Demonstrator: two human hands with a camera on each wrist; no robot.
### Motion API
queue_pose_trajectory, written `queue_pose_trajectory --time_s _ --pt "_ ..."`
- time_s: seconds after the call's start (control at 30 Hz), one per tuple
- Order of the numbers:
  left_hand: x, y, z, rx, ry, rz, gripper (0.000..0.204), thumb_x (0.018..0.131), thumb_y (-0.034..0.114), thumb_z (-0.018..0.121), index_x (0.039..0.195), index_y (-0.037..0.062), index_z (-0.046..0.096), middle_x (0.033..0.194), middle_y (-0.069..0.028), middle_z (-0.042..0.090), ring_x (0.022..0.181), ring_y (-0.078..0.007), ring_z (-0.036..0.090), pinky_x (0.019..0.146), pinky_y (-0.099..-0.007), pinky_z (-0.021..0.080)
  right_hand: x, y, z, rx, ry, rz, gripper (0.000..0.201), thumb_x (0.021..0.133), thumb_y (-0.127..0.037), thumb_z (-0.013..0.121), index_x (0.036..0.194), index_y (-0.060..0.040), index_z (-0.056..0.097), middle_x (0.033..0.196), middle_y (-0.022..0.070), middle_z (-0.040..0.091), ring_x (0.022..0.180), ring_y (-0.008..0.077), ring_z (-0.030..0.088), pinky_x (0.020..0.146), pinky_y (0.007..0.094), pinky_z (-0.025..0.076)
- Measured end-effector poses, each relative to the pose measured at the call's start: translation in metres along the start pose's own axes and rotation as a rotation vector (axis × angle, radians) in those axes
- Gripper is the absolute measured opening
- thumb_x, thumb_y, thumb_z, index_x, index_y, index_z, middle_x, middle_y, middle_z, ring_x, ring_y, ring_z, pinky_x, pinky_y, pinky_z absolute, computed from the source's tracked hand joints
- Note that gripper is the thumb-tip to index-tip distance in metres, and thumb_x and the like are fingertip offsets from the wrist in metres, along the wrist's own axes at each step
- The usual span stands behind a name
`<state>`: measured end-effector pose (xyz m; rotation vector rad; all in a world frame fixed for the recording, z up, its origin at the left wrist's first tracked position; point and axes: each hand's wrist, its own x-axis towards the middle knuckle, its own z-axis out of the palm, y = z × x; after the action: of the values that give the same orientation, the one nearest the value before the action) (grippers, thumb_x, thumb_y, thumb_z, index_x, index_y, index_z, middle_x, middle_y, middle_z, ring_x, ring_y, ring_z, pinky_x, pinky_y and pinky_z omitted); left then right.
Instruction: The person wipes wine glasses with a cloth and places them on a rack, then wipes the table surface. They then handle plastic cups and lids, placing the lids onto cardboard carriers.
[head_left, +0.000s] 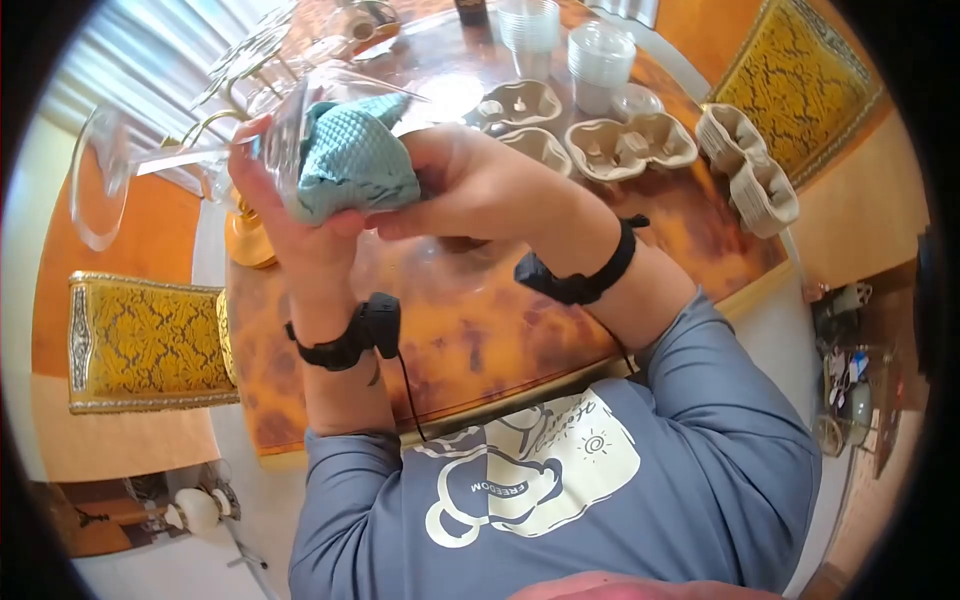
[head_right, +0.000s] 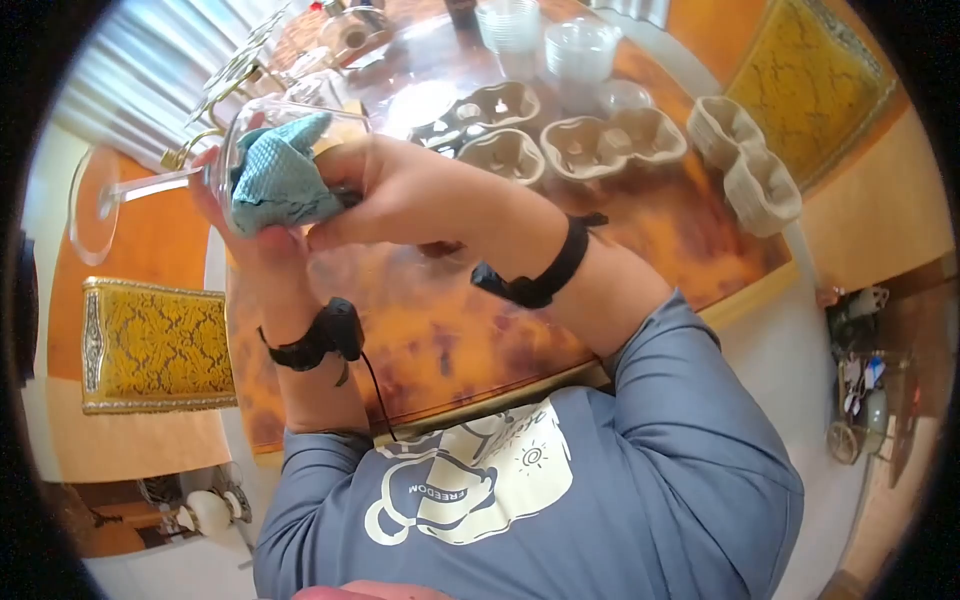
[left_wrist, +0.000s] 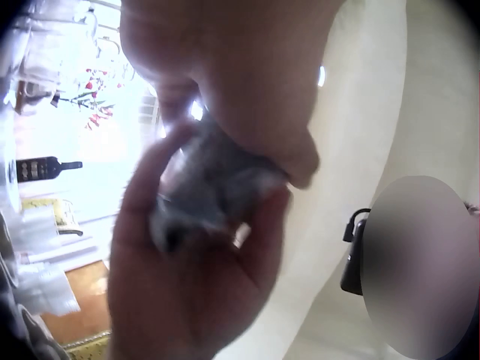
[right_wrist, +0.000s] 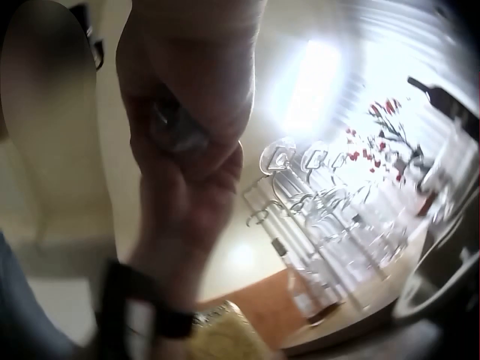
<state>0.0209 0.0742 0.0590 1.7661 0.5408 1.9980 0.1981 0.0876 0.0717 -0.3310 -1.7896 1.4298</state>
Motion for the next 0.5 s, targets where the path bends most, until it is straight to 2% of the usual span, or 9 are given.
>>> queue_pose_trajectory --time_s 0.07,0.13,0.17,0.2,0.23,0.27,0.3,0.4,0.5 --pt "0.005 0.008 -0.002 0.114 -0.186 -0.083 0.106 0.075 0.05 0.083 0.149 0.0034 0.023 0.138 -0.0159 0.051 0.124 -0.0289 0.054 0.104 -0.0386 0.046 0.0 -0.011 -0.018 -0.024 -0.053 0.299 0.022 0.077 0.001 0.068 0.098 -0.0044 0.071 0.087 0.0095 0.068 0.084 0.0258 0.066 0.075 0.0327 0.053" --pt "0.009 0.023 -0.001 0.211 -0.145 -0.311 0.103 0.078 0.056 0.079 0.149 0.0021 0.028 0.139 -0.0155 0.052 0.124 -0.0278 0.054 0.103 -0.0405 0.048 0.014 0.01 -0.035 -0.887 0.018 -0.748 0.03 0.068 0.004 0.064 0.096 -0.0053 0.071 0.09 0.0087 0.069 0.093 0.0307 0.065 0.081 0.0391 0.054" --pt "0.007 0.022 -0.007 -0.149 -0.147 -0.485 0.096 0.081 0.06 0.073 0.147 0.0026 0.032 0.14 -0.0157 0.051 0.127 -0.0271 0.052 0.105 -0.0434 0.046 0.016 0.016 -0.035 -0.955 0.053 -0.816 0.034 0.061 0.002 0.063 0.093 -0.0054 0.07 0.096 0.0084 0.07 0.102 0.0343 0.061 0.088 0.0443 0.052" --pt "0.006 0.021 -0.01 -0.516 -0.14 -0.647 0.091 0.084 0.063 0.067 0.146 0.0031 0.037 0.141 -0.0158 0.05 0.131 -0.0264 0.05 0.108 -0.0462 0.044 0.017 0.021 -0.03 -0.946 0.051 -0.81 0.034 0.061 0.002 0.063 0.093 -0.0054 0.07 0.096 0.0084 0.07 0.102 0.0343 0.061 0.088 0.0443 0.052" --pt "0.004 0.013 0.003 -0.118 0.138 -0.521 0.095 0.082 0.066 0.067 0.145 0.0025 0.037 0.139 -0.0191 0.051 0.126 -0.0301 0.054 0.105 -0.0461 0.047 0.017 0.024 -0.022 -0.855 0.065 -0.797 0.031 0.062 0.001 0.065 0.092 -0.0057 0.07 0.098 0.0092 0.069 0.104 0.0345 0.06 0.089 0.0444 0.052" --pt "0.002 0.014 0.004 -0.12 0.141 -0.533 0.095 0.082 0.066 0.067 0.145 0.0025 0.037 0.139 -0.0191 0.051 0.126 -0.0301 0.054 0.105 -0.0461 0.047 0.014 0.025 -0.016 -0.767 0.081 -0.78 0.029 0.063 0.0 0.066 0.091 -0.0059 0.071 0.1 0.0101 0.068 0.106 0.0348 0.059 0.091 0.0445 0.051" --pt "0.003 0.016 0.004 0.025 0.086 -0.33 0.1 0.078 0.069 0.069 0.144 0.0 0.038 0.136 -0.0193 0.053 0.122 -0.0307 0.056 0.101 -0.0437 0.049 0.008 0.024 -0.011 -0.768 0.08 -0.771 0.029 0.063 0.0 0.066 0.091 -0.0059 0.071 0.1 0.0101 0.068 0.106 0.0348 0.059 0.091 0.0445 0.051" --pt "-0.001 0.018 -0.003 0.191 0.014 -0.046 0.109 0.072 0.072 0.074 0.143 -0.002 0.036 0.134 -0.025 0.053 0.118 -0.0318 0.058 0.099 -0.0402 0.05 -0.007 0.011 0.0 0.299 -0.251 -0.02 0.034 0.084 -0.007 0.073 0.116 -0.0008 0.065 0.11 0.0044 0.069 0.101 0.0159 0.065 0.086 0.0302 0.053" --pt "0.001 0.029 -0.002 0.165 -0.11 -0.044 0.118 0.068 0.08 0.07 0.147 0.0003 0.034 0.145 -0.0292 0.042 0.126 -0.0371 0.053 0.106 -0.0471 0.046 -0.009 0.005 0.001 0.587 -0.294 -0.012 0.041 0.091 -0.01 0.07 0.127 0.0036 0.057 0.115 0.0055 0.067 0.099 0.0091 0.064 0.082 0.0249 0.054"
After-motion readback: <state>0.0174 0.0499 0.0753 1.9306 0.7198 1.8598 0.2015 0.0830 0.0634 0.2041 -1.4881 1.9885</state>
